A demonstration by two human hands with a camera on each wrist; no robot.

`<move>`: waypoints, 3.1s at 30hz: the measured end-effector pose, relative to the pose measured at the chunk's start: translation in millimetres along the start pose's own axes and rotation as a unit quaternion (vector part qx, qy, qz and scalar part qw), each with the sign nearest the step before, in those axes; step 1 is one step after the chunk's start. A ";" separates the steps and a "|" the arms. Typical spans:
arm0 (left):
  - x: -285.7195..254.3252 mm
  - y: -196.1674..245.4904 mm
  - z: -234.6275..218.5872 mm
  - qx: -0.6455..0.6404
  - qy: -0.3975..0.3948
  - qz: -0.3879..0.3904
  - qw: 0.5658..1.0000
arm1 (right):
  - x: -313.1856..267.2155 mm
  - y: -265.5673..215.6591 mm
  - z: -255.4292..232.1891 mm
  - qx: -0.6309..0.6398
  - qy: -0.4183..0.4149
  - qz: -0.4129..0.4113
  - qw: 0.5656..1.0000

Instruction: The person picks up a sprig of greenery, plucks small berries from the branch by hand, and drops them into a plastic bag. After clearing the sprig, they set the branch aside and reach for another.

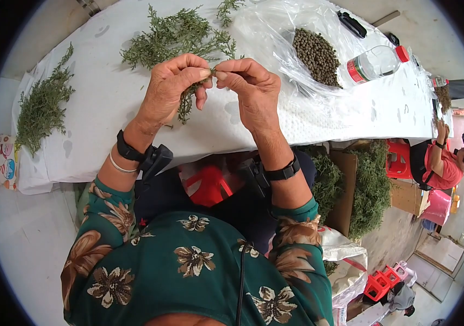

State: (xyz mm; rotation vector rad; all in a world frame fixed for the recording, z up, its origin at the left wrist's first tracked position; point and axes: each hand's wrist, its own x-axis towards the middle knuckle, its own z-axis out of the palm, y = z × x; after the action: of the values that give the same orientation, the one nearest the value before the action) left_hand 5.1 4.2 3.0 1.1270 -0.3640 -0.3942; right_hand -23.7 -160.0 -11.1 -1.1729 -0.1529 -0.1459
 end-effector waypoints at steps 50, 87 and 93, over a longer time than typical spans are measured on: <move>5.5 0.1 -7.4 0.037 0.003 0.010 0.999 | 6.6 2.6 0.5 -0.041 -0.005 -0.024 0.999; 5.1 0.0 -6.7 -0.017 0.033 -0.006 0.999 | 5.8 5.2 3.2 0.006 -0.004 -0.003 1.000; 3.9 0.9 -6.2 -0.014 0.026 -0.006 1.000 | 4.7 5.2 3.5 -0.002 -0.005 -0.003 1.000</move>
State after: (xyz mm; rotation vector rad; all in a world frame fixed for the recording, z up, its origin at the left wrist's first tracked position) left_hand 11.5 7.6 1.7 1.1106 -0.3057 -0.3798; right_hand -18.3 -155.0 -13.5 -1.1771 -0.1649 -0.1454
